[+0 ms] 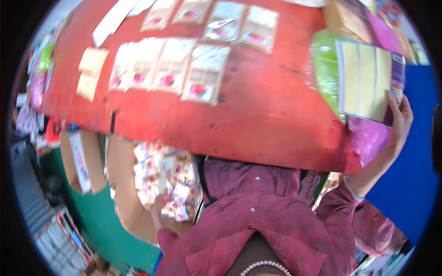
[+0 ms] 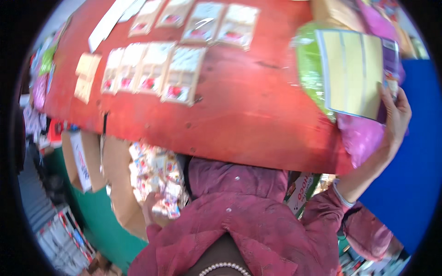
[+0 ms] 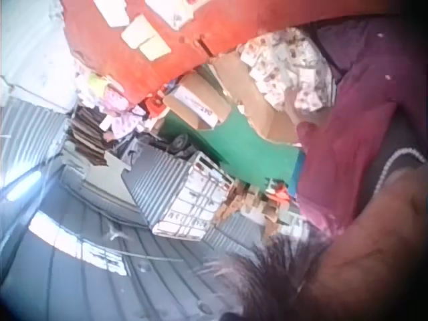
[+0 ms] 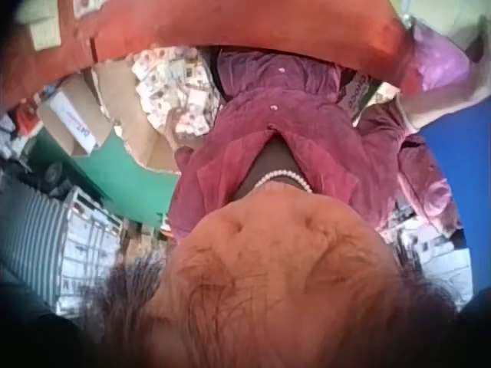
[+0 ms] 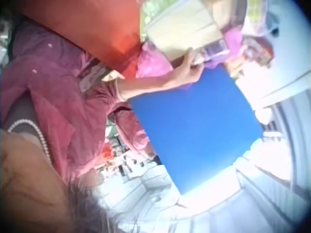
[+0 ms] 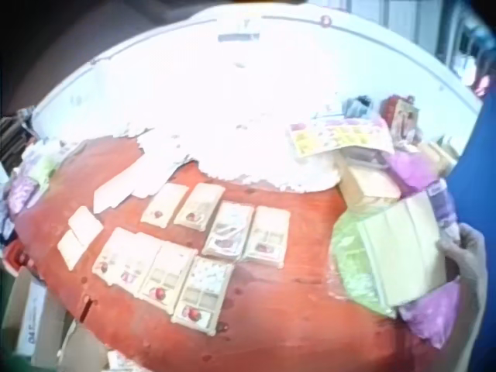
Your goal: The recorder is peeling adhesive labels from a sticker sheet and applying them to the bottom of small plastic trays filled with white items.
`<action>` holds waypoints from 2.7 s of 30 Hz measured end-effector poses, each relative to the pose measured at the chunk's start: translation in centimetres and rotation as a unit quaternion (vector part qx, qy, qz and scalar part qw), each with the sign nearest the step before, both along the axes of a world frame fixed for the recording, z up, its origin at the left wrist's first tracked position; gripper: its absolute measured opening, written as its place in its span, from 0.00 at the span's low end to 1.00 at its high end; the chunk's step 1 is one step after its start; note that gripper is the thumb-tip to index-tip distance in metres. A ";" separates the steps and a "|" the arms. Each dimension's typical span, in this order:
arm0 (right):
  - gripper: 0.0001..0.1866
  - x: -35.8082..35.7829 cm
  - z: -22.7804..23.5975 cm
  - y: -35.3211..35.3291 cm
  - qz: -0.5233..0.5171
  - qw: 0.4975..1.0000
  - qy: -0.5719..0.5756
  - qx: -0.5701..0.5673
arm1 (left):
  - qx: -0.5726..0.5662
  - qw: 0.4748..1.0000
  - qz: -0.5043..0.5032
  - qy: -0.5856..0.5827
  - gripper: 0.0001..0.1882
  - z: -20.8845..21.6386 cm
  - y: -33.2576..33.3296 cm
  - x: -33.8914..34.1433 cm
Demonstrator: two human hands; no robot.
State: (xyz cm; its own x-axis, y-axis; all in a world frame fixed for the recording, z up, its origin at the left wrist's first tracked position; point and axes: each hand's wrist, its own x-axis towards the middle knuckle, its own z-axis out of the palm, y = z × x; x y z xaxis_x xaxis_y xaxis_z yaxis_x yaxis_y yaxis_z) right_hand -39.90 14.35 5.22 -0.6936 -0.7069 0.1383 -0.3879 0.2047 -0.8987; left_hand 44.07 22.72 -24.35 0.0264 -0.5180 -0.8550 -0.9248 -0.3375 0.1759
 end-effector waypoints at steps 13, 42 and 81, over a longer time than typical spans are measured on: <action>0.14 11.4 0.1 -1.4 0.185 0.960 -0.201 0.052 | -0.274 0.792 0.052 0.542 0.24 25.6 -22.3 -35.0; 0.12 21.0 -1.7 -3.2 0.268 0.925 0.268 -0.007 | -0.118 0.727 -0.029 0.676 0.04 23.1 -19.4 -49.4; 0.10 20.2 -1.8 -2.8 0.276 0.927 0.251 0.042 | -0.260 0.745 -0.108 0.604 0.06 22.9 -18.7 -50.2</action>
State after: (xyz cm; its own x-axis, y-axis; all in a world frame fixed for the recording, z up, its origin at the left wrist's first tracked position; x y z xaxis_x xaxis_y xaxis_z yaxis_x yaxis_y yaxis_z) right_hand -19.69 11.57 3.38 -0.0855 -0.9580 0.2736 -0.8188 -0.0888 -0.5671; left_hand -6.17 4.05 -1.46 -0.7324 -0.6681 0.1312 -0.0074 0.2005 0.9797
